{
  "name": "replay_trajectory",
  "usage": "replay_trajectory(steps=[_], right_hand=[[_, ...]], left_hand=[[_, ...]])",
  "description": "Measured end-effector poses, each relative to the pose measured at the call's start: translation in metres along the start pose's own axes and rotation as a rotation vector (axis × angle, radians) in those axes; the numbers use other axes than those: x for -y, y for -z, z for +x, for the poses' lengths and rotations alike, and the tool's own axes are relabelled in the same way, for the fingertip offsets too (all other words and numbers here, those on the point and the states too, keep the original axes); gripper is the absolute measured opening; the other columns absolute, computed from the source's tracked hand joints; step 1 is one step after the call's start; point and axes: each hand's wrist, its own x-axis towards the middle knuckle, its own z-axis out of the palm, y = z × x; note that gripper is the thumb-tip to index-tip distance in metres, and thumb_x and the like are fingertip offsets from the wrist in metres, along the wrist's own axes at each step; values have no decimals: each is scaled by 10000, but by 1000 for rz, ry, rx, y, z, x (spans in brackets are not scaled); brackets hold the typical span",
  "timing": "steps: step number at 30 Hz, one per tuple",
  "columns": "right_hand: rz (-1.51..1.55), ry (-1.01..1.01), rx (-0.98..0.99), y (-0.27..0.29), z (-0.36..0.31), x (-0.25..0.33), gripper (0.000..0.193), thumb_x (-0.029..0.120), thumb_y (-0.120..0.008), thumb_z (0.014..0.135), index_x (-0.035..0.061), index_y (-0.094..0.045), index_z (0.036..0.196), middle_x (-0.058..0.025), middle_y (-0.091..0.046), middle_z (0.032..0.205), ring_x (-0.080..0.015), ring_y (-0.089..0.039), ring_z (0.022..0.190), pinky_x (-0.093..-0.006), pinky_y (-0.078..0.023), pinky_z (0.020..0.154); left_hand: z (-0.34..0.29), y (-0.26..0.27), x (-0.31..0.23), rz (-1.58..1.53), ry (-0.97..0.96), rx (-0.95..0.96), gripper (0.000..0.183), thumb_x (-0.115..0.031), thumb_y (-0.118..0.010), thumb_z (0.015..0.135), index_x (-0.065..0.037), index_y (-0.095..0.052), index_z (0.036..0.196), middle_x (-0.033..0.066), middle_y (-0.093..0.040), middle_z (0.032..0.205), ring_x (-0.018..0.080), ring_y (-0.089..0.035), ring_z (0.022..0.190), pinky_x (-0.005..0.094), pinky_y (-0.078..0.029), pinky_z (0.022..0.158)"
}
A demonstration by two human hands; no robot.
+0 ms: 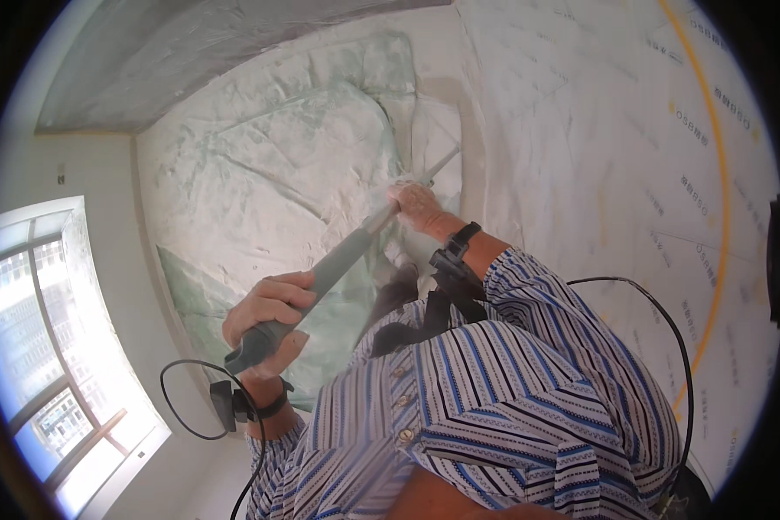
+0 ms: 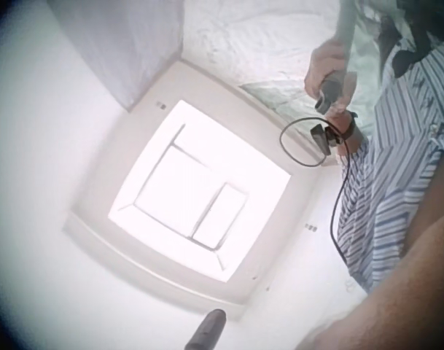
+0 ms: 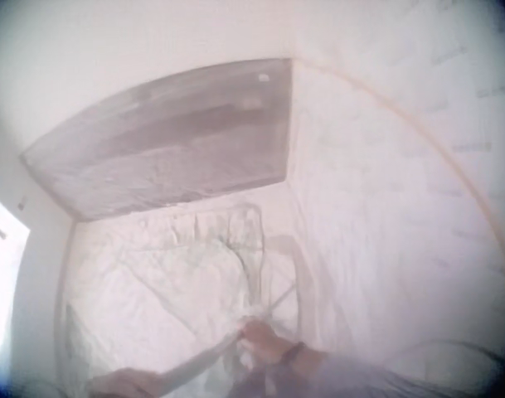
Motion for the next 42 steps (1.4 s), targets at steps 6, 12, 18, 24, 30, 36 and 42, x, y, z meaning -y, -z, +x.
replay_trajectory(steps=[6, 12, 18, 24, 30, 36, 42], right_hand=[[-26, 96, 85, 54, 12, 23, 155, 56, -619, 634, 69, -537, 764, -105, -583, 801, -332, -558, 865, -440, -425, 735], [-41, 326, -289, 112, 107, 20, 83, 53, -583, 668, 76, -523, 721, -89, -551, 754, -307, -560, 800, -398, -442, 699], [17, 373, -144, 233, 342, -153, 83, 36, -563, 684, 64, -498, 728, -108, -513, 761, -315, -515, 811, -388, -420, 752], [-7, 444, -22, 404, 654, -396, 71, 67, -565, 710, 60, -495, 704, -102, -511, 760, -304, -514, 821, -382, -425, 754], [19, 445, 58, 574, 933, -633, 58, 77, -575, 703, 59, -522, 717, -106, -530, 771, -295, -530, 796, -375, -431, 716], [-45, 408, 7, 704, 1097, -803, 75, 41, -574, 686, 62, -507, 710, -110, -519, 747, -300, -525, 783, -366, -424, 693], [129, 321, -135, 707, 1088, -815, 161, -16, -594, 642, 61, -479, 723, -109, -505, 760, -316, -512, 797, -383, -431, 696]], left_hand=[[-18, -2, -43, 90, -61, 100, 266, -88, -717, 552, -29, -622, 793, 144, -606, 903, 354, -589, 973, 399, -498, 761], [77, -24, -13, 177, -48, 48, 202, -160, -700, 632, -39, -602, 761, 149, -592, 926, 372, -569, 1016, 458, -457, 826], [333, -98, 103, 179, -55, -82, 219, -115, -653, 687, -27, -563, 867, 217, -581, 1099, 429, -472, 1178, 518, -402, 947], [718, -199, 241, 204, -7, -244, 234, -65, -619, 759, -7, -525, 965, 223, -539, 1198, 434, -421, 1226, 516, -325, 1020], [1094, -300, 369, 205, 30, -340, 251, -10, -608, 739, -3, -524, 975, 210, -523, 1225, 403, -417, 1241, 489, -328, 1023], [1339, -371, 452, 186, 50, -332, 268, 43, -610, 704, -14, -536, 956, 198, -535, 1219, 383, -432, 1238, 451, -346, 1017], [1363, -366, 445, 316, 85, -194, 231, 66, -620, 666, -11, -549, 872, 199, -593, 1147, 399, -481, 1192, 411, -420, 957]])
